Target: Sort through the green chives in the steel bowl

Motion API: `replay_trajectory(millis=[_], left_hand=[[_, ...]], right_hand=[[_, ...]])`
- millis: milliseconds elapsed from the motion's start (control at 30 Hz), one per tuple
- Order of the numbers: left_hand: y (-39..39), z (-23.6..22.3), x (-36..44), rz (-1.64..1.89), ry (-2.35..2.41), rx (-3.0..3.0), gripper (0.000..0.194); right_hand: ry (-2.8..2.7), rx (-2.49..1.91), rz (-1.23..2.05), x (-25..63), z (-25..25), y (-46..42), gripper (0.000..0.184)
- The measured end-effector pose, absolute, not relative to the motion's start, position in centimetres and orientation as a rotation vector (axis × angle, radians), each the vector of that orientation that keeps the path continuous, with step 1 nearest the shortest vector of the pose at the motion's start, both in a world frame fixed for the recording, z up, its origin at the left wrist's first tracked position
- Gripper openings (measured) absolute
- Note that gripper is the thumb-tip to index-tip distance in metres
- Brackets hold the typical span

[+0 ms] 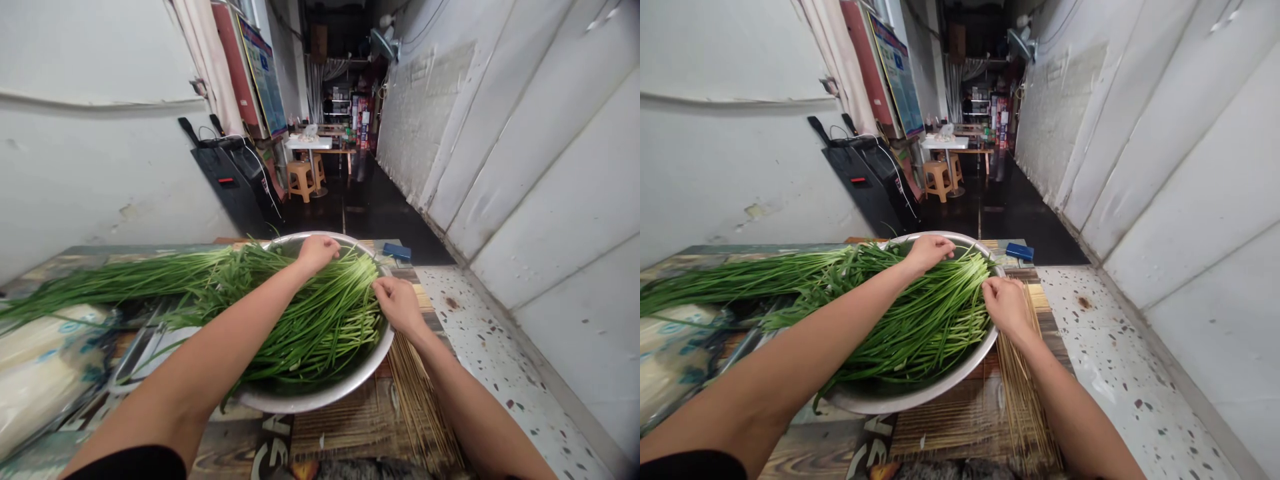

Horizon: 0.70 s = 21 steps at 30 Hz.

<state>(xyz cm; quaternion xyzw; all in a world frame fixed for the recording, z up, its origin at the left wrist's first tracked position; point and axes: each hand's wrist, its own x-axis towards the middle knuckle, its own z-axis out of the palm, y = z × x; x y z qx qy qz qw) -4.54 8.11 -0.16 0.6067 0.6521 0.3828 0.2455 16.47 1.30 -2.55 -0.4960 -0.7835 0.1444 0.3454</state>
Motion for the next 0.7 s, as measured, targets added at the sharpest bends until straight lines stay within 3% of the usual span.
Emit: replay_trajectory(millis=[400, 700], left_hand=[[7.3, 0.2, -0.8, 1.066, 1.662, 1.2, 0.004], [7.2, -0.1, -0.8, 1.076, 1.573, 1.094, 0.008]], right_hand=[[-2.034, -1.288, 0.362, 16.5, -2.5, 1.2, 0.031], [-2.033, -1.283, 0.388, 16.5, -2.4, 1.2, 0.032]])
